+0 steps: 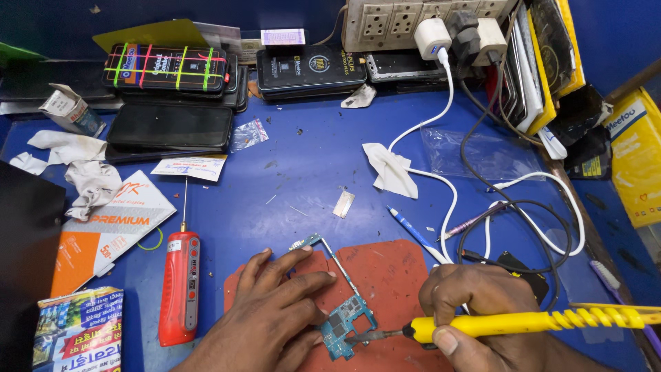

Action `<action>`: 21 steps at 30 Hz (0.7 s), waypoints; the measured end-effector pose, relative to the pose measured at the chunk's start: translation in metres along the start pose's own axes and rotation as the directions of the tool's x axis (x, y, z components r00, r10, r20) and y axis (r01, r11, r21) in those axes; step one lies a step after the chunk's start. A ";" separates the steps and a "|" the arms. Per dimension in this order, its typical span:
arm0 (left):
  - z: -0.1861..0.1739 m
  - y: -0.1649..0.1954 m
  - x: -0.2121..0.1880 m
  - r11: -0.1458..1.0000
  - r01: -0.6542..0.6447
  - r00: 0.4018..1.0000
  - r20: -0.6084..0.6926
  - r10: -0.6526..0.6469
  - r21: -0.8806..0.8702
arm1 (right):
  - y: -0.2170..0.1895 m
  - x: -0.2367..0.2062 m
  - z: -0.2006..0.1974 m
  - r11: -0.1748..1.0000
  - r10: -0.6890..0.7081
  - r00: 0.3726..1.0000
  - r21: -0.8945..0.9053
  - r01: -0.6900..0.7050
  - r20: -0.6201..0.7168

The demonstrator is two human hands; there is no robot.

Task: The person holds a phone motherboard steady on a red mat with one hand while using a yellow soldering iron to solder components on the board, repositioning the board and continuing to solder different points across the episode.

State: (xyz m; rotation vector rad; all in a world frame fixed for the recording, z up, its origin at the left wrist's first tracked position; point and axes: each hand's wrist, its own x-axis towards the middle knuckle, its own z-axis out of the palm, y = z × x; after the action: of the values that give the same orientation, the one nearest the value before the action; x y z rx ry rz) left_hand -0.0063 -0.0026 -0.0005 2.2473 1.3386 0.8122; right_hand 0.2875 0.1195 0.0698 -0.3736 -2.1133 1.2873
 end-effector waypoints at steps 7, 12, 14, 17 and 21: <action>0.000 0.000 0.000 1.000 -0.003 1.000 -0.004 0.003 -0.001 | 0.000 0.000 0.001 1.000 0.000 1.000 -0.004 0.000 0.006; 0.000 0.000 -0.001 1.000 -0.005 1.000 -0.014 0.005 0.005 | -0.001 0.000 0.001 0.999 0.007 1.000 -0.032 -0.007 -0.004; 0.000 0.001 0.000 1.000 -0.007 1.000 -0.015 0.007 0.002 | -0.001 0.000 0.001 1.000 0.006 1.000 -0.023 -0.006 -0.005; 0.000 0.000 0.000 1.000 -0.007 1.000 -0.015 0.007 -0.001 | -0.001 0.000 0.002 1.000 0.014 1.000 0.013 -0.014 -0.019; 0.001 0.000 0.000 1.000 -0.012 1.000 -0.019 0.012 0.001 | -0.001 0.000 0.002 1.000 0.005 1.000 0.022 -0.005 -0.003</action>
State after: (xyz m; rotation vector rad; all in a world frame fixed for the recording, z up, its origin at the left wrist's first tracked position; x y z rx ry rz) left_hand -0.0056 -0.0024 -0.0014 2.2559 1.3349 0.8391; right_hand 0.2858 0.1176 0.0699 -0.3710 -2.0955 1.3107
